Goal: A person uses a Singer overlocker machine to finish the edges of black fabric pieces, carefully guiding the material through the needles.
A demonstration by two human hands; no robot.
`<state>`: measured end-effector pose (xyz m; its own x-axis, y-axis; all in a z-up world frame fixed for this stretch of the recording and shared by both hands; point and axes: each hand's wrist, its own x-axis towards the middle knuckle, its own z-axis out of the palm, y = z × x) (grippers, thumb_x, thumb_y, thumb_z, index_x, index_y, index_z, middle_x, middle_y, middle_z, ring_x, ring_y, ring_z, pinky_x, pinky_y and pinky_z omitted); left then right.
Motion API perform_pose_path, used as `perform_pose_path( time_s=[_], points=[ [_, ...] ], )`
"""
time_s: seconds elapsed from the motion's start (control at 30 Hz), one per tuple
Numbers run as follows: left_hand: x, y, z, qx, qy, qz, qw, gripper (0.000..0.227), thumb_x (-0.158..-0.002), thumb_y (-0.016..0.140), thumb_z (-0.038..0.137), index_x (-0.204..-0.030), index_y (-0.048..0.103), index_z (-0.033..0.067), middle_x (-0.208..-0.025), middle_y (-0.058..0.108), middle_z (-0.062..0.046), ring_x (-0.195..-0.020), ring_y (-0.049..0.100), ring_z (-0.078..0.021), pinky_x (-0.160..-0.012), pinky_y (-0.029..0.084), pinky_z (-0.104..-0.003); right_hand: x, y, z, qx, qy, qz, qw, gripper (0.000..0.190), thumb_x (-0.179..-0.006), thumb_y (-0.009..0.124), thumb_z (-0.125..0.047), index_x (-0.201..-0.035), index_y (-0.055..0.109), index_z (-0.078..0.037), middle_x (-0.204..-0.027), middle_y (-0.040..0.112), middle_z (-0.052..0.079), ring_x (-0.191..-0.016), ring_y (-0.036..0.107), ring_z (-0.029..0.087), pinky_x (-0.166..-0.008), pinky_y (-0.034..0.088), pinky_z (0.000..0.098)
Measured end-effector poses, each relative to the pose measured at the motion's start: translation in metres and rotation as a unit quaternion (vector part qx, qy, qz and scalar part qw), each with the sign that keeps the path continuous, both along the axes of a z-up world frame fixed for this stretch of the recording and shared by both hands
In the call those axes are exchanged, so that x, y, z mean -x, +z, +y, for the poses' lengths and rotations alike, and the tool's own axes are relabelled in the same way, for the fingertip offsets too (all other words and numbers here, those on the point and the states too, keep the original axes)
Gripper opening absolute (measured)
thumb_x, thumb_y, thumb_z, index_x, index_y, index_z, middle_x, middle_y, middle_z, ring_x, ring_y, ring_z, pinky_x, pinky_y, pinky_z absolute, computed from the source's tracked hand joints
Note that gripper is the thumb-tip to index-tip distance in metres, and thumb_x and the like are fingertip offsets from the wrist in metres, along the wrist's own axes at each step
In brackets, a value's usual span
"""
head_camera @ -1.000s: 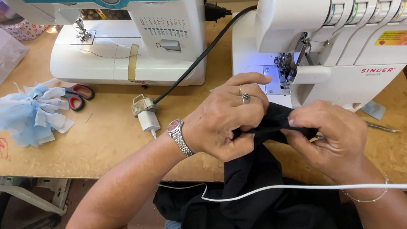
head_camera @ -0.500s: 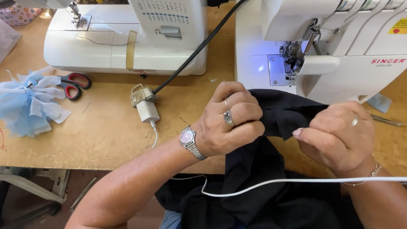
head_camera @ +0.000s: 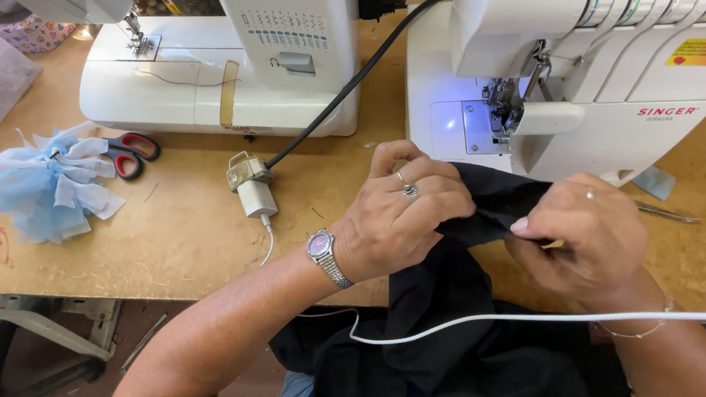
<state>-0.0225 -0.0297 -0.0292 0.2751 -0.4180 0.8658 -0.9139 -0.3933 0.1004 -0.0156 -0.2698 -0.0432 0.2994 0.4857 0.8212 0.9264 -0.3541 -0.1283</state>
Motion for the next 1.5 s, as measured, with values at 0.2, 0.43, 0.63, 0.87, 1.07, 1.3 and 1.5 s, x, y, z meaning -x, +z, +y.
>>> perform_pose_path(
  time_s=[0.2,0.43,0.63,0.87,1.07,1.3,1.5],
  points=[
    [-0.005,0.015,0.012,-0.105,-0.055,0.153,0.981,0.029,-0.108,0.069,0.016,-0.134,0.067,0.0284,-0.083,0.056,0.014,-0.085,0.044,-0.0176,-0.085,0.025,-0.037,0.004,0.032,-0.021,0.090,0.007,0.230,0.969,0.070,-0.077,0.086,-0.037,-0.136,0.053,-0.016,-0.064,0.052,-0.007,-0.056,0.050,0.005,-0.062,0.048,0.0200],
    [0.006,0.025,-0.005,0.033,-0.060,0.321,0.945,0.039,-0.089,0.081,0.017,-0.101,0.044,0.0151,-0.087,0.058,0.003,-0.096,0.048,-0.0202,-0.086,0.044,-0.032,0.015,0.053,-0.016,0.114,-0.036,0.222,0.968,0.045,-0.085,0.078,-0.035,-0.127,0.069,-0.021,-0.054,0.048,-0.007,-0.047,0.046,0.006,-0.049,0.039,0.0230],
    [0.005,0.029,-0.006,0.004,-0.062,0.153,0.986,0.025,-0.097,0.073,0.028,-0.106,0.058,0.0099,-0.093,0.067,0.004,-0.064,0.063,-0.0155,-0.100,0.039,-0.041,0.012,0.066,-0.013,0.111,-0.030,0.215,0.970,0.018,-0.081,0.083,-0.028,-0.091,0.073,-0.017,-0.061,0.059,-0.006,-0.048,0.048,0.011,-0.050,0.041,0.0252],
    [0.019,0.008,-0.003,0.059,-0.220,0.359,0.905,0.022,-0.086,0.078,0.030,-0.089,0.065,0.0134,-0.101,0.064,-0.002,-0.112,0.059,-0.0260,-0.106,0.047,-0.042,0.018,0.056,-0.030,0.128,0.167,0.087,0.974,0.015,-0.095,0.057,-0.026,-0.095,0.060,-0.011,-0.083,0.071,0.004,-0.068,0.071,0.018,-0.076,0.057,0.0430],
    [0.035,-0.015,-0.019,0.363,-0.162,0.574,0.716,0.012,-0.103,0.062,0.022,-0.103,0.060,0.0099,-0.081,0.057,0.005,-0.073,0.051,-0.0035,-0.066,0.045,-0.019,0.020,-0.027,-0.013,-0.160,-0.104,0.391,0.900,0.022,-0.093,0.072,-0.028,-0.082,0.059,-0.014,-0.074,0.061,-0.006,-0.066,0.053,0.004,-0.060,0.043,0.0214],
    [-0.039,0.002,0.022,0.050,0.030,0.551,0.832,0.007,-0.100,0.062,0.023,-0.106,0.066,0.0194,-0.067,0.065,0.000,-0.065,0.062,-0.0118,-0.062,0.052,-0.026,0.028,-0.051,0.059,-0.442,-0.008,0.525,0.728,0.023,-0.099,0.071,-0.014,-0.087,0.055,-0.002,-0.049,0.057,0.013,-0.028,0.052,0.013,-0.025,0.042,0.0220],
    [-0.066,0.022,0.000,-0.123,0.168,0.454,0.866,0.014,-0.096,0.064,0.017,-0.109,0.068,0.0106,-0.081,0.072,-0.015,-0.076,0.076,-0.0318,-0.064,0.060,-0.042,0.017,-0.022,0.056,-0.246,-0.205,0.374,0.870,0.010,-0.099,0.073,-0.005,-0.105,0.064,-0.004,-0.050,0.063,0.012,-0.041,0.064,0.017,-0.039,0.049,0.0255]
  ],
)
